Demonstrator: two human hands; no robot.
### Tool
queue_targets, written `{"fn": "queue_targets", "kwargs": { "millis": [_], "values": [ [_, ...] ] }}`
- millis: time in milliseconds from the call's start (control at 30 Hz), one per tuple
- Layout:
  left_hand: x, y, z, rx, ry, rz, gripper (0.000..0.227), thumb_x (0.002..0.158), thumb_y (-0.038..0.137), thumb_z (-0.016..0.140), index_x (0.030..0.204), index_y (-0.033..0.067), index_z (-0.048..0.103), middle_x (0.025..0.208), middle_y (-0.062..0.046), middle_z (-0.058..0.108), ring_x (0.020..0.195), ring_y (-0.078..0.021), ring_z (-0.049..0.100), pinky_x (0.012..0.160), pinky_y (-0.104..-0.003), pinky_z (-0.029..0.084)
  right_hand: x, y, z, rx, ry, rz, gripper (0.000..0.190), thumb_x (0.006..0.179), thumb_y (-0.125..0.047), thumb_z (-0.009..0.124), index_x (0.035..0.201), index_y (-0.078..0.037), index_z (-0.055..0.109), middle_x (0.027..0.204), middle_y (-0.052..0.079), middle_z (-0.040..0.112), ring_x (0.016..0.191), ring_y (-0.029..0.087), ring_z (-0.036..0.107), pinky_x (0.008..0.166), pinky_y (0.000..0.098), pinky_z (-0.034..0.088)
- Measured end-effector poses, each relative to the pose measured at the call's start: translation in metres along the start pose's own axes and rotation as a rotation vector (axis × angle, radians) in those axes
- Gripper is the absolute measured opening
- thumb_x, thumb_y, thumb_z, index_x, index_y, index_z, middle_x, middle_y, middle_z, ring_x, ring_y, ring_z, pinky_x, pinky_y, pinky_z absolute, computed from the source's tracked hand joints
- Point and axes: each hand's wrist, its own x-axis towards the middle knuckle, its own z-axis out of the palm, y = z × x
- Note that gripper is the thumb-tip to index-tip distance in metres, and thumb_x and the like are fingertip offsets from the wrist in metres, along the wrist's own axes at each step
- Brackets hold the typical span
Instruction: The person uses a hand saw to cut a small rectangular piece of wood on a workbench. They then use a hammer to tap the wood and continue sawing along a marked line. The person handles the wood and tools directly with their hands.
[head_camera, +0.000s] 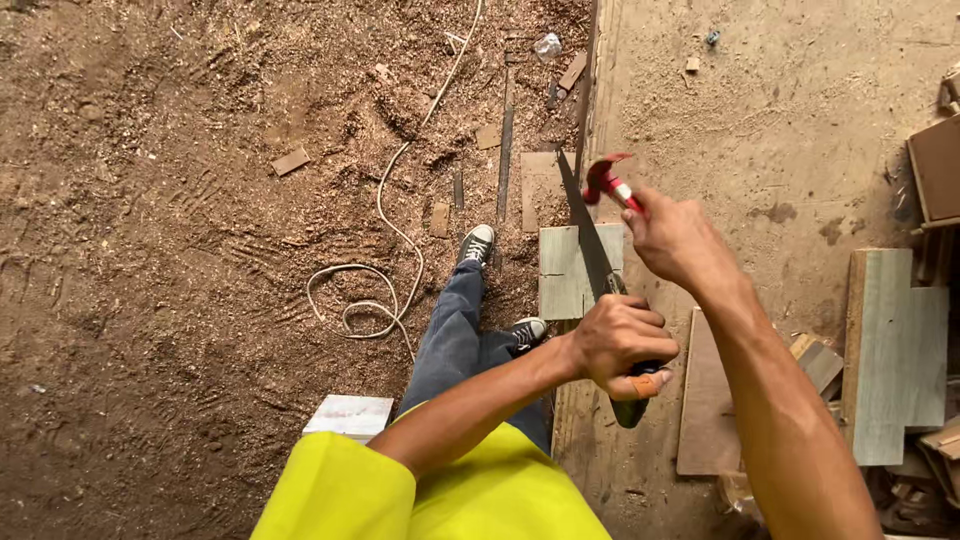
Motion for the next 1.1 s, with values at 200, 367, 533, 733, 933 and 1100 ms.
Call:
{"fn": "queue_targets", "kwargs": {
  "millis": [200, 367, 533, 733, 933, 1100],
  "values": [
    [-0.005, 0.009, -0.002, -0.011, 0.013, -0.002, 0.021, 0.078, 0.030, 0.062, 0.073, 0.0104, 0.058, 0.061, -0.005, 0.055, 0.058, -0.0235, 0.052, 0.057, -0.040, 0.043, -0.003, 0.004, 0.010, -0.010, -0.094, 0.027, 0.031, 0.107, -0.032, 0.051, 0.123, -0.010, 0.065, 0.067, 0.015, 0.066, 0.053, 0.024, 0.059, 0.051, 0.0452, 0.048],
    [-0.009, 0.012, 0.002, -0.036, -0.013, -0.005, 0.023, 0.080, 0.029, 0.062, 0.067, 0.0117, 0.053, 0.061, -0.004, 0.055, 0.056, -0.0221, 0.050, 0.055, -0.040, 0.041, 0.002, 0.018, 0.014, 0.161, 0.067, -0.015, 0.033, 0.111, -0.032, 0.049, 0.119, -0.003, 0.062, 0.071, 0.015, 0.065, 0.054, 0.023, 0.060, 0.049, 0.0462, 0.050],
    [0.001, 0.001, 0.000, -0.021, 0.023, 0.006, 0.022, 0.077, 0.028, 0.064, 0.065, 0.0127, 0.054, 0.056, -0.003, 0.052, 0.049, -0.0205, 0.045, 0.050, -0.038, 0.039, 0.016, 0.027, 0.011, 0.094, 0.012, 0.019, 0.030, 0.108, -0.031, 0.049, 0.124, -0.010, 0.064, 0.069, 0.014, 0.064, 0.051, 0.023, 0.057, 0.049, 0.0474, 0.048],
    [-0.007, 0.010, -0.001, -0.065, -0.004, 0.006, 0.021, 0.083, 0.028, 0.063, 0.074, 0.0103, 0.054, 0.066, -0.004, 0.056, 0.061, -0.0230, 0.051, 0.054, -0.038, 0.041, 0.007, 0.021, 0.019, 0.017, -0.041, -0.035, 0.031, 0.106, -0.034, 0.051, 0.117, -0.010, 0.067, 0.066, 0.010, 0.063, 0.050, 0.017, 0.050, 0.047, 0.0425, 0.043],
    [-0.016, 0.012, 0.005, -0.026, -0.059, -0.008, 0.023, 0.080, 0.028, 0.065, 0.069, 0.0105, 0.055, 0.059, -0.004, 0.051, 0.055, -0.0227, 0.046, 0.055, -0.041, 0.038, 0.002, 0.024, 0.023, 0.107, -0.098, 0.058, 0.031, 0.108, -0.032, 0.047, 0.120, -0.010, 0.066, 0.065, 0.009, 0.062, 0.047, 0.017, 0.050, 0.043, 0.0394, 0.042],
    [-0.009, 0.002, -0.002, -0.039, -0.050, 0.003, 0.020, 0.080, 0.028, 0.063, 0.072, 0.0113, 0.055, 0.062, -0.004, 0.052, 0.058, -0.0227, 0.048, 0.056, -0.040, 0.038, 0.011, 0.031, 0.024, 0.195, 0.037, -0.044, 0.032, 0.108, -0.033, 0.048, 0.123, -0.010, 0.065, 0.062, 0.004, 0.058, 0.048, 0.014, 0.048, 0.043, 0.0325, 0.038]
  ]
}}
